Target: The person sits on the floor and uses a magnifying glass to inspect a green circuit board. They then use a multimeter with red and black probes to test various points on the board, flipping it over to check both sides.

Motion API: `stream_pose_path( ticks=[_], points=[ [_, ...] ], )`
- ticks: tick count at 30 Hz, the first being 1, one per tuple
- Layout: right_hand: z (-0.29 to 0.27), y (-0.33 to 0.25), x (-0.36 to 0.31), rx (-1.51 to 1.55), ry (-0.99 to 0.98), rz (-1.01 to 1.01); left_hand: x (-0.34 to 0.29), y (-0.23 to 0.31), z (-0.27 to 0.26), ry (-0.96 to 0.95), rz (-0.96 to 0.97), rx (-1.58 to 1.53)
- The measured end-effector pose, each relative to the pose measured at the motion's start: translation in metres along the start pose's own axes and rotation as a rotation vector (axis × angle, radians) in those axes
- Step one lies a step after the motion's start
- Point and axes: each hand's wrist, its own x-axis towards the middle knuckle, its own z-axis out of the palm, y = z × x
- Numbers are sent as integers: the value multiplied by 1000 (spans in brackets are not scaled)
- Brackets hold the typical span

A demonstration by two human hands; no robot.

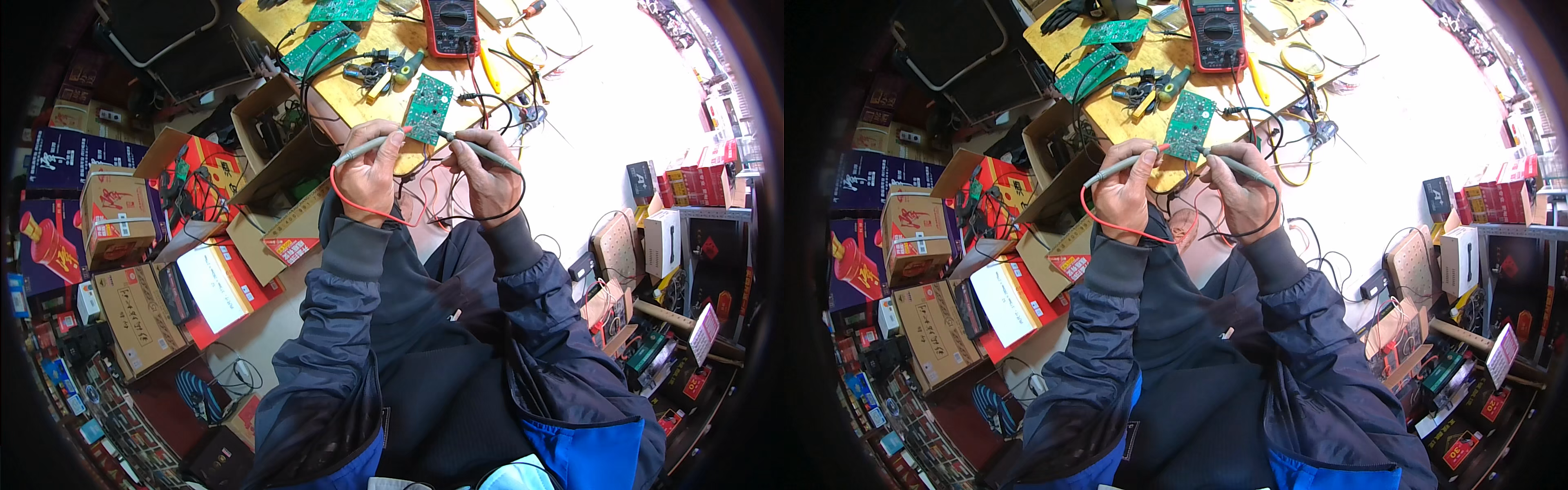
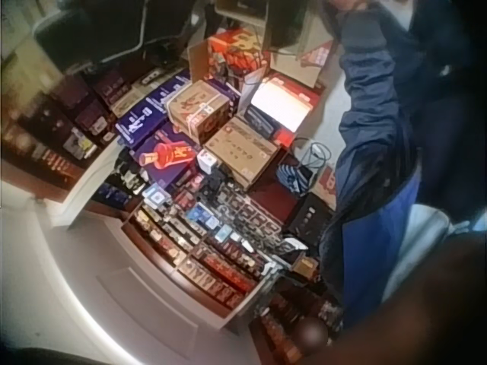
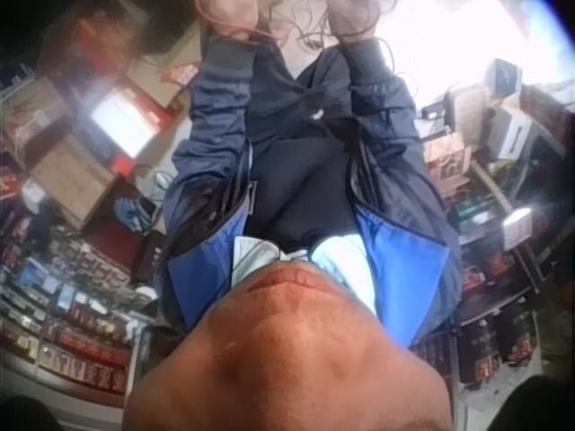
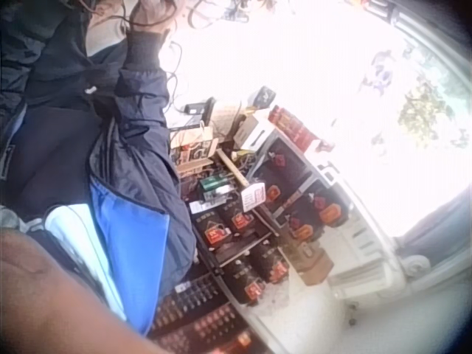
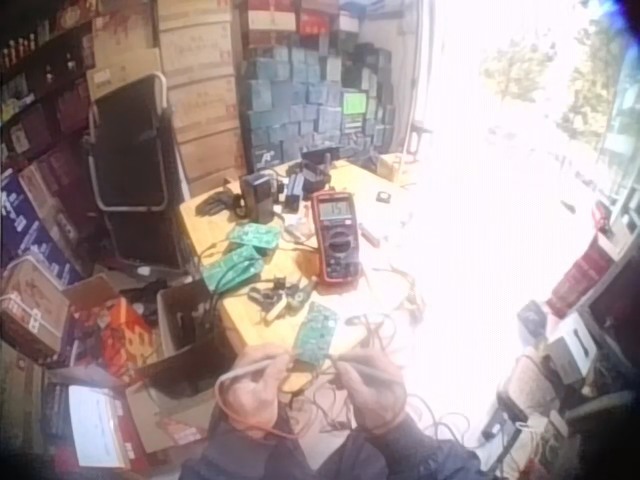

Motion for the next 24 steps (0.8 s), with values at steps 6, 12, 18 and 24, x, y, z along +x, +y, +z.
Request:
stream_pose_path(
  ticks=[6, 12, 18, 24],
  points=[
    [-1, 3, 0, -40, 11, -35, -2, 1, -1, -7, -19, 11],
    [1, 6, -2, -5, 60, 36, -2, 0, -1, -1, 26, 41],
    [0, 7, -3, 24, 25, 27, -2, 0, -1, -22, 47, 50],
    [1, 6, -3, 7, 28, 14, -3, -2, -2, -14, 21, 48]
  ],
)
